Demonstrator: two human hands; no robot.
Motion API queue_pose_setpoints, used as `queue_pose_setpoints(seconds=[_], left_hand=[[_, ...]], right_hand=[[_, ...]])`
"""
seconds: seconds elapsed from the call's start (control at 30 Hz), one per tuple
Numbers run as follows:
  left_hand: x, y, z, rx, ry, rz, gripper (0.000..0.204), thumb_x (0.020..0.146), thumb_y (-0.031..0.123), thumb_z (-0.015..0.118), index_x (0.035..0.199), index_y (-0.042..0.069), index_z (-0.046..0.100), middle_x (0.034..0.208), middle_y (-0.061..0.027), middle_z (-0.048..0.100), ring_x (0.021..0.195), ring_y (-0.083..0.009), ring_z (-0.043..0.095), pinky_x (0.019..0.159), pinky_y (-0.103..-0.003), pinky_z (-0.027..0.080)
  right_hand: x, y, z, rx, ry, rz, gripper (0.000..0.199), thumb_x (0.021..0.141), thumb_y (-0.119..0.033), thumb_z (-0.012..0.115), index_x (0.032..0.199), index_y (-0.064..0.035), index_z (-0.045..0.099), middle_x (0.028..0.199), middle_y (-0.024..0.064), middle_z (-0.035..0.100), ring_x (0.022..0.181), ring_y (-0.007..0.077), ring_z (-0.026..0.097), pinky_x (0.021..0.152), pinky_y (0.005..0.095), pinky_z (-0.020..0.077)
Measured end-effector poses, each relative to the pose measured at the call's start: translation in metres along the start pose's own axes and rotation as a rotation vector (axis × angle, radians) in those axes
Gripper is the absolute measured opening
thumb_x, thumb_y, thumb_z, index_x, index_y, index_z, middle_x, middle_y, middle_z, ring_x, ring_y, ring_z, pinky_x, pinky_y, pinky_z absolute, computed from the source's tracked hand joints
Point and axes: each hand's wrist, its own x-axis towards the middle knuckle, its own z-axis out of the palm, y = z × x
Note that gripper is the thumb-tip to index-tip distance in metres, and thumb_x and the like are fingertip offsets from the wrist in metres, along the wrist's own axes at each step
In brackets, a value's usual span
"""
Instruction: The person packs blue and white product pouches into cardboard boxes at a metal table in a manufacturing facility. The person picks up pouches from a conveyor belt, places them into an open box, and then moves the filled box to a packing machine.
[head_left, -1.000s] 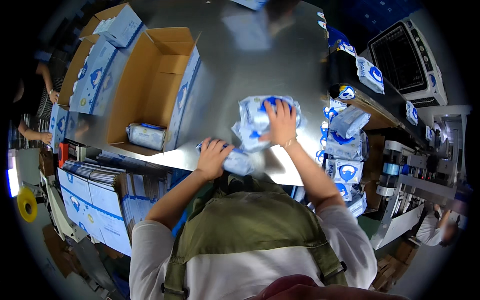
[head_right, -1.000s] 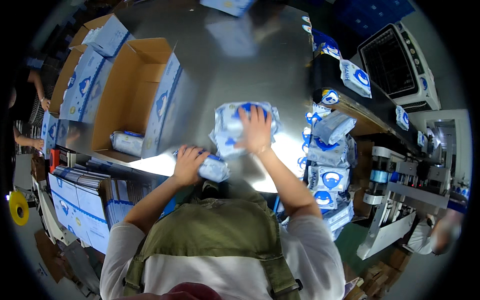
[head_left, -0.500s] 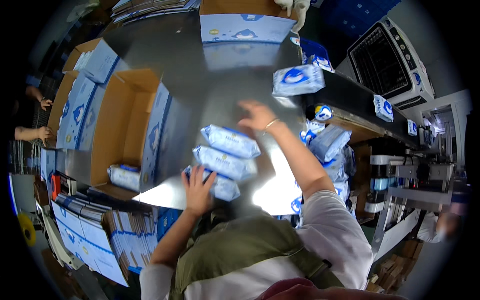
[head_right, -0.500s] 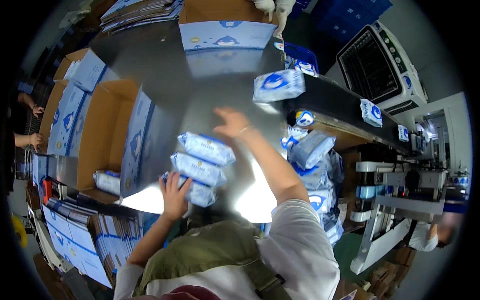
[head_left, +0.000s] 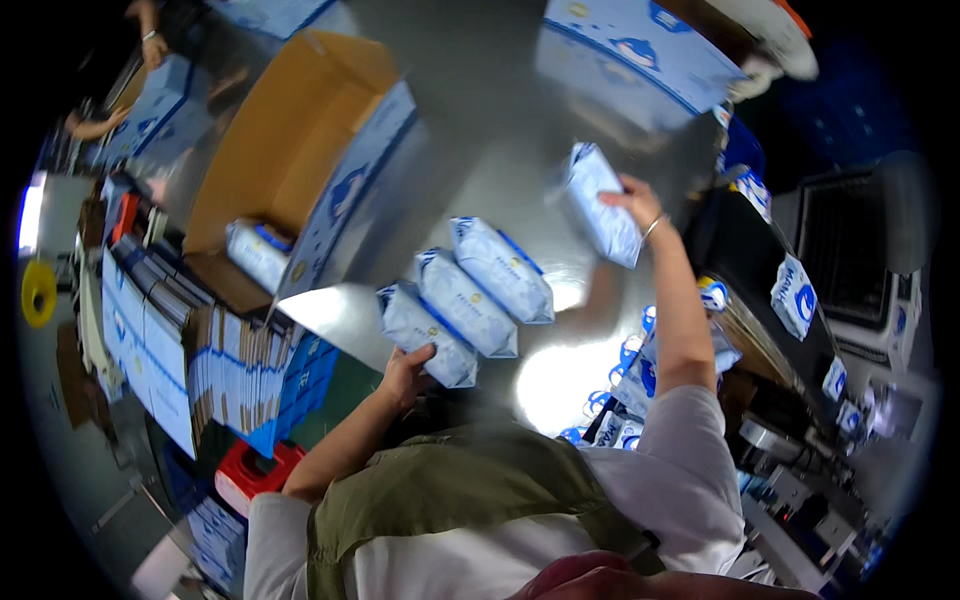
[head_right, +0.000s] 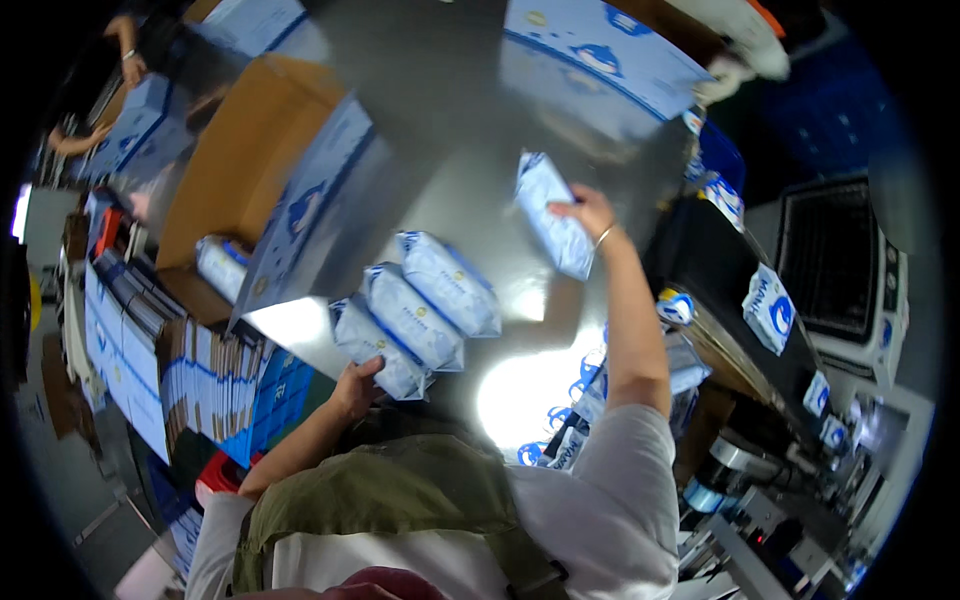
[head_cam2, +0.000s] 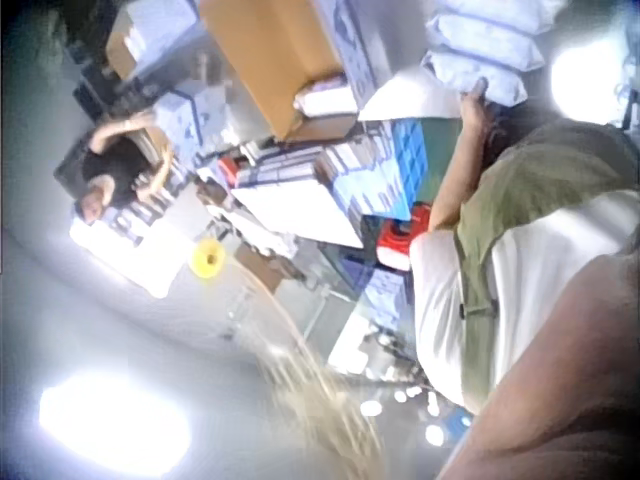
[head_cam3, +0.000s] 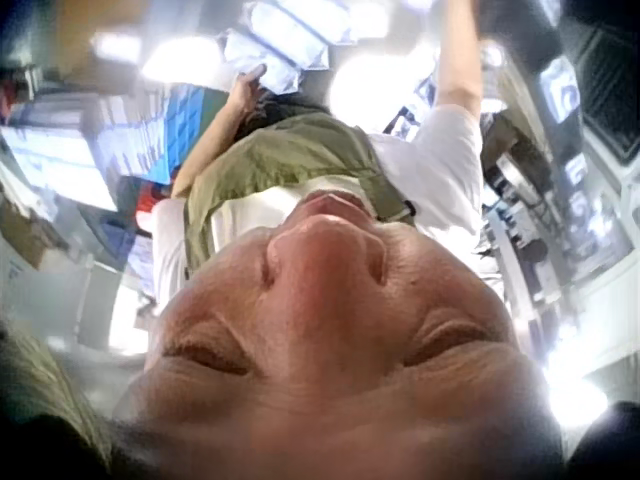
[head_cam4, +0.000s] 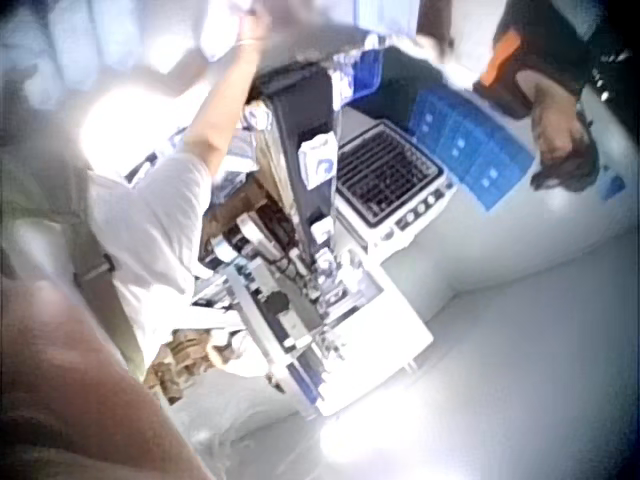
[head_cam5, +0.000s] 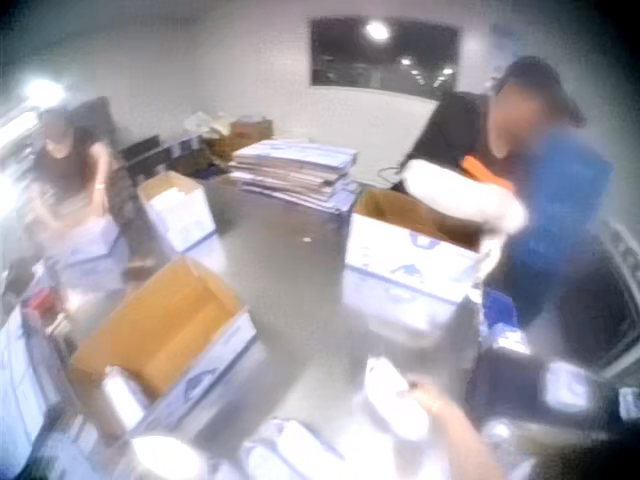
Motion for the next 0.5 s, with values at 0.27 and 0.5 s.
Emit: queue_pose_setpoints(seconds=[0.27, 0.5], left_hand=[[0.000, -0.001, -0.049, -0.013, -0.233, 0.125, 0.062, 0.072, 0.008, 0.069, 0.128, 0.001, 0.042, 0.117, -0.0142, 0.056, 0.108, -0.0328, 0.054, 0.094, -0.047, 0.044], [-0.090, 0.097, -0.018, 0.195, -0.286, 0.782, 0.058, 0.072, 0.016, 0.076, 0.121, 0.001, 0.047, 0.109, -0.0082, 0.058, 0.099, -0.0194, 0.057, 0.088, -0.035, 0.045]], right_hand=[[-0.057, 0.019, 0.128, 0.521, -0.214, 0.127, 0.053, 0.071, -0.022, 0.067, 0.115, 0.0040, 0.056, 0.101, 0.0144, 0.063, 0.091, 0.0238, 0.062, 0.083, 0.0328, 0.0487], [-0.103, -0.099, 0.087, 0.536, 0.111, -0.499, 0.077, 0.057, -0.025, 0.067, 0.127, 0.0004, 0.044, 0.114, 0.0145, 0.056, 0.103, 0.0266, 0.056, 0.091, 0.0353, 0.0440]])
